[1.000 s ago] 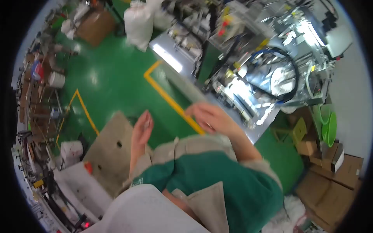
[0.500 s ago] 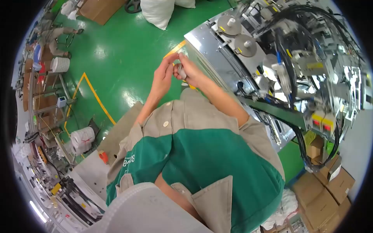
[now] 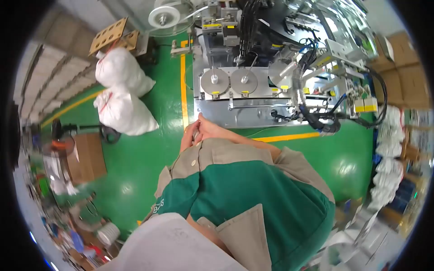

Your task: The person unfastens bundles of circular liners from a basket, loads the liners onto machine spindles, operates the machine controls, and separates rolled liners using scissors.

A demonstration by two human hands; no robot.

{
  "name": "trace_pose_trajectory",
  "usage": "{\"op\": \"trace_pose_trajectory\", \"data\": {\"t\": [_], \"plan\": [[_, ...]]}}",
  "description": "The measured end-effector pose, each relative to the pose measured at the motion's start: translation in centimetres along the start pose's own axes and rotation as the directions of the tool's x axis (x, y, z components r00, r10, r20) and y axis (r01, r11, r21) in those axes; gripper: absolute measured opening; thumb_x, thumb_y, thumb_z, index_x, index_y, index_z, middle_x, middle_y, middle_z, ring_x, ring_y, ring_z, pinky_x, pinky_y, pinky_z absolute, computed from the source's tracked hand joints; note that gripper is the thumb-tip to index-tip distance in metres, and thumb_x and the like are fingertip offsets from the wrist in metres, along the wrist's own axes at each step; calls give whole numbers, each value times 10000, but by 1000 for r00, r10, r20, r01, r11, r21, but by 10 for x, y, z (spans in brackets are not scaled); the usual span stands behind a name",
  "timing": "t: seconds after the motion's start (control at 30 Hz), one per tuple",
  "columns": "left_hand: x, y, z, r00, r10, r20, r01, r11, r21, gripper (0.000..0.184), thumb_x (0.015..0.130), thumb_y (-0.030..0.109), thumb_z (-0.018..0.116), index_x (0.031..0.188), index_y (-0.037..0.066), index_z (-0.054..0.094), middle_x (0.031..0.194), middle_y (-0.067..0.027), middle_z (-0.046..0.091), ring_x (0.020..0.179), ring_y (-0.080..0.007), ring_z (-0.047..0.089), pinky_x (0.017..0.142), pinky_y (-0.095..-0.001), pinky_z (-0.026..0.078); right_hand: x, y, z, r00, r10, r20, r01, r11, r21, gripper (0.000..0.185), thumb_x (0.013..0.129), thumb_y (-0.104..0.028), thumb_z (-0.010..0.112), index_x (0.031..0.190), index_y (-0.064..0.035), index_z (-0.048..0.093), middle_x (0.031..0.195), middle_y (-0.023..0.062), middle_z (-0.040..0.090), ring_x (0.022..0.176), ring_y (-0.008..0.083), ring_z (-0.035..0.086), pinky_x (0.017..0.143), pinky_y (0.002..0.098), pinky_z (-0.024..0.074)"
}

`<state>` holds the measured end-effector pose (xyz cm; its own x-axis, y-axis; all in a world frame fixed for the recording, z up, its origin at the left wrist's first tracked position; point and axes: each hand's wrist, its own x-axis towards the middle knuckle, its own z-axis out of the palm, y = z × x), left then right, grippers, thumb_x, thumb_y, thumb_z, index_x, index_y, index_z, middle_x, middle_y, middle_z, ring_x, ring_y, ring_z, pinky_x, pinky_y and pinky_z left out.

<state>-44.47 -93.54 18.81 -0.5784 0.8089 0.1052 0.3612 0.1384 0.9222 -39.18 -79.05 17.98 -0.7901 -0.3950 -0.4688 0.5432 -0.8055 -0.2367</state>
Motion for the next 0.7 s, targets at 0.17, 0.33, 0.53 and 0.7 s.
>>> {"op": "trace_pose_trajectory", "data": {"t": [0.17,0.33,0.53,0.7], "plan": [[44,-66,-41,997,61,42,-54,989,-141,331,846,104,592,1168,30,570,1126,-160,558,1052,-268,538,921,-345,417,64,-2,5,962,-198,-191,260,879,399,640,957,-565,238,1245,-14,391,1187,129,504,1087,263,500,960,394,416],[93,-80,-71,987,-155,34,152,862,-483,248,864,98,574,1093,3,582,1010,-113,606,953,-210,574,843,-317,467,94,-34,47,837,-359,-413,509,788,347,588,964,-517,313,1267,-23,414,1267,133,471,1219,239,439,1042,387,343],[171,-43,-72,862,-314,397,422,13,-906,185,926,127,489,1027,-12,557,932,-63,576,847,-144,563,766,-265,487,69,-67,104,245,-832,-497,43,522,-852,391,960,-212,432,1303,-25,443,1192,188,576,1117,320,553,936,388,434],[223,-18,-44,850,-231,473,376,-364,-852,139,874,80,557,990,3,552,942,-86,563,892,-196,551,831,-352,471,36,-111,117,-65,-985,-160,-120,167,-979,355,868,-73,476,1214,-1,504,1011,235,613,876,394,606,759,426,493]]}}
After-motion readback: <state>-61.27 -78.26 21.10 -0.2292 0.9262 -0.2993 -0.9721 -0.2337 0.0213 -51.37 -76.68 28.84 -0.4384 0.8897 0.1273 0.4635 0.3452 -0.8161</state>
